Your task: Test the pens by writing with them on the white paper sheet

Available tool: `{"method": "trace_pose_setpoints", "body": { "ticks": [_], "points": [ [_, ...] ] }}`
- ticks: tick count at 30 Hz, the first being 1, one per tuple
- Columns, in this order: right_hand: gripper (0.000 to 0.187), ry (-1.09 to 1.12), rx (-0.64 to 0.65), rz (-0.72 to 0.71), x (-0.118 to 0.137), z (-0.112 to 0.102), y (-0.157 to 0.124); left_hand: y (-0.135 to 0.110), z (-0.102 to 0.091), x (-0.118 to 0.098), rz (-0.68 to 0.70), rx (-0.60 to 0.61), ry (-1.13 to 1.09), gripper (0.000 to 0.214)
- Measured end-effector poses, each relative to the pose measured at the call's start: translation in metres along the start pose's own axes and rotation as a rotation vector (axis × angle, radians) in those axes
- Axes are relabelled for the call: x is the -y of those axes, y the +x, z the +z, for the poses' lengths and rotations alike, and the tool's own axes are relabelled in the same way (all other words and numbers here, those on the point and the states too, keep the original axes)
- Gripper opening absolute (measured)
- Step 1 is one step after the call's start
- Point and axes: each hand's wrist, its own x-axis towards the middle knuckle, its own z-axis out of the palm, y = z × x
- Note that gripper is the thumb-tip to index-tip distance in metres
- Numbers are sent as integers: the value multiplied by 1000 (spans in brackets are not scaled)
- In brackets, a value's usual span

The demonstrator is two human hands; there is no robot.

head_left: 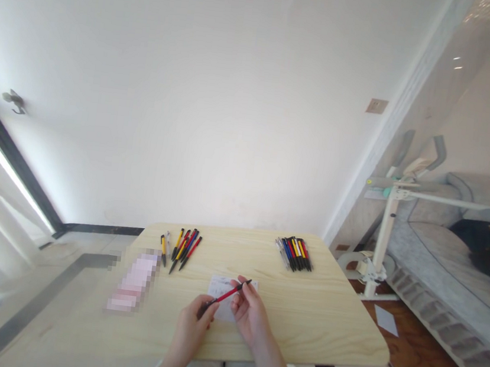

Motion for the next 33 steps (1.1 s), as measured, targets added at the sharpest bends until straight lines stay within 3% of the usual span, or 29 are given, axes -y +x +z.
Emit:
{"method": "trace_pose_setpoints", "body": {
  "ticks": [9,22,33],
  "points": [
    [12,125,-38,12,5,-5,3,-3,-1,-5,29,24,-57,34],
    [16,-117,125,45,-1,12,-10,0,1,3,16,-4,-29,32],
    [12,-72,84,26,-3,3,-5,1,0,7,62,64,77,23]
  ]
}}
